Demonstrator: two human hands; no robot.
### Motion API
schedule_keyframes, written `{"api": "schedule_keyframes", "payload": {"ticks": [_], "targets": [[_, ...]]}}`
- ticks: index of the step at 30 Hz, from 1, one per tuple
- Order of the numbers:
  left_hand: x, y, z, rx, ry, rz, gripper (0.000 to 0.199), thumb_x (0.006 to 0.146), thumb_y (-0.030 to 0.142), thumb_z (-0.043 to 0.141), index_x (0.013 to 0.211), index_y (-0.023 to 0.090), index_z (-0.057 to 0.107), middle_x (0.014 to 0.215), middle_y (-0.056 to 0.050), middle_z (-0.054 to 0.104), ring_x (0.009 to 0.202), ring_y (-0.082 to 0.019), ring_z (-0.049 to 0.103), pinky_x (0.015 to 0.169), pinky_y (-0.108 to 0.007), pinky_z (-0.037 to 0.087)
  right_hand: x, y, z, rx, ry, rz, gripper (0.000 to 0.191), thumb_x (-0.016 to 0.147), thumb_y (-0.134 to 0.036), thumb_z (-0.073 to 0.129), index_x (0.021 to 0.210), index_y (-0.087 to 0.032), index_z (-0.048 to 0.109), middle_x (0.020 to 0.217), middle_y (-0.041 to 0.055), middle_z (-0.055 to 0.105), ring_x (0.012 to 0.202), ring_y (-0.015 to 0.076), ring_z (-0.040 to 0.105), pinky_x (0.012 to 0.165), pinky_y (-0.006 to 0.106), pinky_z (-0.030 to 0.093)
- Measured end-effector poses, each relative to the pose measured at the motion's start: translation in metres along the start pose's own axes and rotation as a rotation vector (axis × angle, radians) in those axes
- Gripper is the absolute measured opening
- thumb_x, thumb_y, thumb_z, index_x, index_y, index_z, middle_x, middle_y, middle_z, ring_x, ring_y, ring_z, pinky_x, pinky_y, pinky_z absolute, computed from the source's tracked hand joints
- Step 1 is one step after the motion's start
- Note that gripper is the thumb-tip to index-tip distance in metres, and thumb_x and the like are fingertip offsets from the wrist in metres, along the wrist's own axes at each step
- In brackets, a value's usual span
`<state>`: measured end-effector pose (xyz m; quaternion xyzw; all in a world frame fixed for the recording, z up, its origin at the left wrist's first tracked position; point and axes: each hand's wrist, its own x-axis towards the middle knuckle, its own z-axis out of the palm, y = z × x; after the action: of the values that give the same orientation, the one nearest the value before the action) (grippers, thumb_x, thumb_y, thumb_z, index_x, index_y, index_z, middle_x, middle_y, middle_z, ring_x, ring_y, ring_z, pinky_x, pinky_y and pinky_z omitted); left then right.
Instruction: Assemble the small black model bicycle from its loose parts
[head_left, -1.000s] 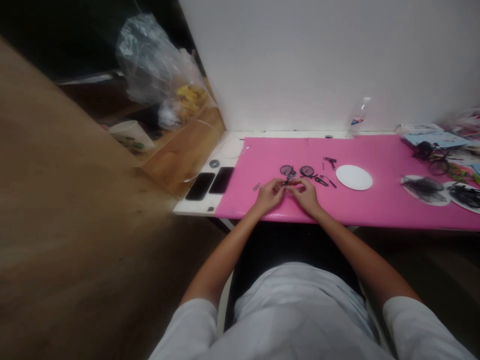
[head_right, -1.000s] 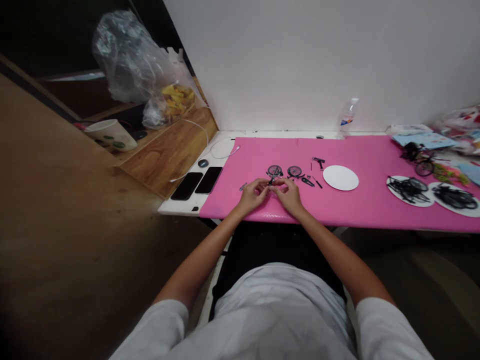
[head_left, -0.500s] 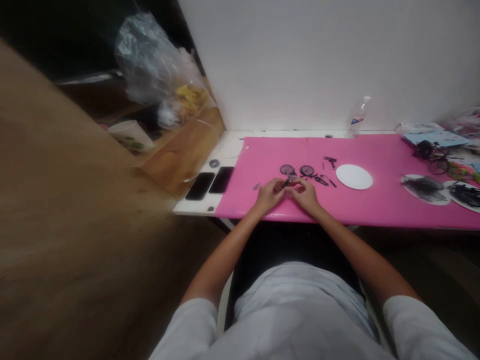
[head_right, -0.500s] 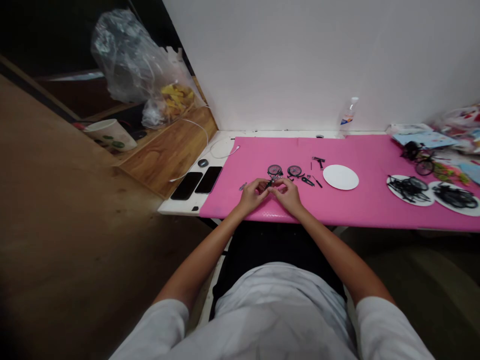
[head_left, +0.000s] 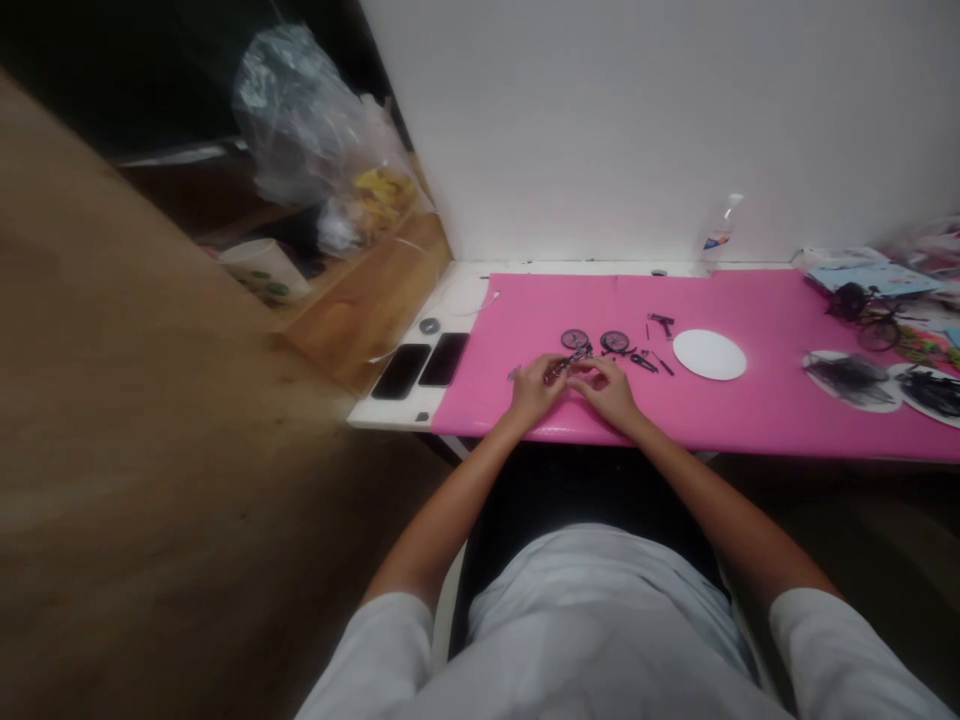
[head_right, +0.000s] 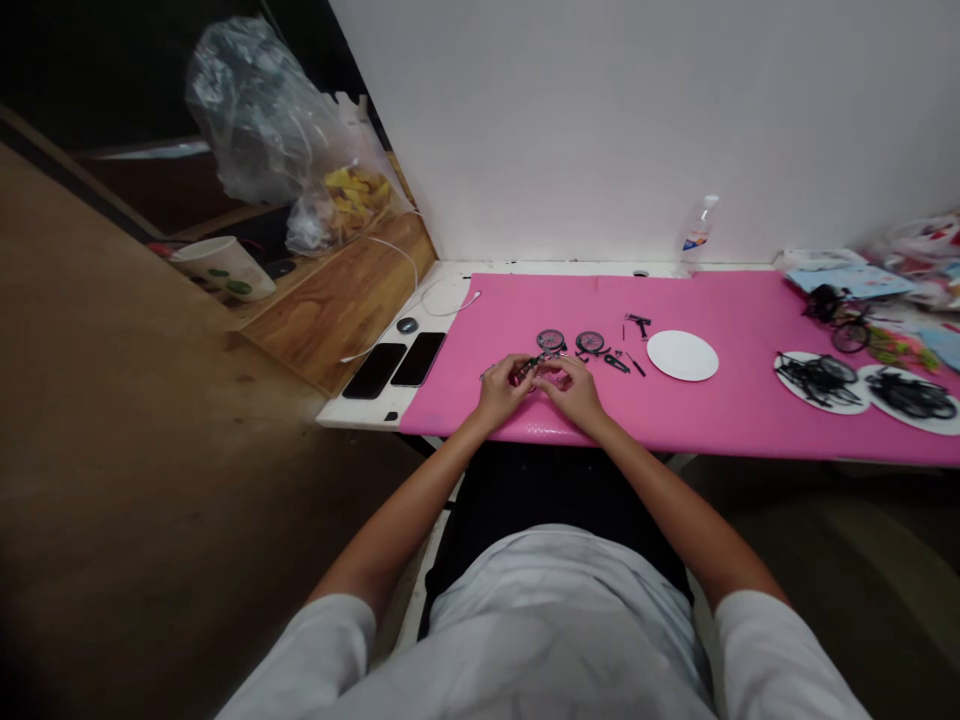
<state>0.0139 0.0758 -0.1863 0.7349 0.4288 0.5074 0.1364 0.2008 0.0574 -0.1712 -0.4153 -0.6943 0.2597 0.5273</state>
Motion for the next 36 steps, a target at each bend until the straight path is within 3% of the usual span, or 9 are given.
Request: {"api": "schedule_keyframes", "payload": {"ticks": [5, 9, 14, 18, 25, 36], "targets": [[0.004, 0.001, -0.002, -0.045, 0.027, -0.044, 0.021, 0.097, 0.028, 0.070, 0.116, 0.020, 0.072, 0.100, -0.006, 0.078, 0.078, -0.015, 0.069, 0.073, -0.028, 0.054, 0.001, -0.014, -0.005, -0.212, -0.036, -0.173, 0.014, 0.098, -0.035, 0.071, 0.103, -0.023, 0.077, 0.101, 0.0069, 0.076, 0.099, 0.0271, 0.065, 0.094, 0.046, 0.053], [0.011, 0.002, -0.007, -0.086, 0.067, -0.082, 0.023, 0.100, 0.032, 0.067, 0.120, 0.020, 0.071, 0.102, -0.006, 0.078, 0.082, -0.016, 0.071, 0.075, -0.028, 0.056, 0.008, -0.019, -0.016, -0.353, -0.092, -0.215, 0.012, 0.100, -0.030, 0.065, 0.101, -0.023, 0.075, 0.105, 0.0081, 0.075, 0.106, 0.0286, 0.063, 0.101, 0.047, 0.050], [0.018, 0.004, -0.017, 0.052, 0.033, -0.034, 0.021, 0.101, 0.029, 0.066, 0.119, 0.019, 0.071, 0.103, -0.007, 0.078, 0.081, -0.016, 0.072, 0.074, -0.028, 0.055, 0.016, 0.005, -0.032, -0.546, -0.044, -0.155, 0.015, 0.094, -0.022, 0.063, 0.100, -0.020, 0.077, 0.108, 0.0119, 0.071, 0.110, 0.0324, 0.058, 0.105, 0.051, 0.048], [0.022, 0.005, -0.027, 0.216, -0.045, 0.039, 0.022, 0.101, 0.030, 0.066, 0.120, 0.019, 0.072, 0.108, -0.009, 0.079, 0.085, -0.017, 0.073, 0.076, -0.028, 0.055, 0.014, 0.032, -0.039, -0.752, 0.033, -0.055, 0.029, 0.086, -0.013, 0.059, 0.107, -0.016, 0.078, 0.128, 0.0169, 0.062, 0.121, 0.0373, 0.049, 0.107, 0.055, 0.046], [0.033, -0.001, -0.048, 0.246, -0.042, 0.055, 0.024, 0.101, 0.032, 0.065, 0.120, 0.020, 0.072, 0.104, -0.008, 0.078, 0.082, -0.017, 0.072, 0.075, -0.028, 0.052, 0.011, 0.048, -0.036, -0.759, 0.015, -0.066, 0.021, 0.088, -0.024, 0.063, 0.100, -0.019, 0.080, 0.126, 0.0158, 0.062, 0.118, 0.0378, 0.048, 0.106, 0.057, 0.046], [0.043, 0.004, -0.069, 0.234, -0.048, 0.067, 0.021, 0.098, 0.035, 0.066, 0.110, 0.021, 0.075, 0.089, -0.006, 0.076, 0.074, -0.017, 0.067, 0.070, -0.028, 0.048, 0.011, 0.055, -0.037, -0.683, -0.003, -0.072, 0.019, 0.089, -0.021, 0.064, 0.098, -0.021, 0.081, 0.123, 0.0156, 0.062, 0.118, 0.0375, 0.048, 0.105, 0.058, 0.047]]}}
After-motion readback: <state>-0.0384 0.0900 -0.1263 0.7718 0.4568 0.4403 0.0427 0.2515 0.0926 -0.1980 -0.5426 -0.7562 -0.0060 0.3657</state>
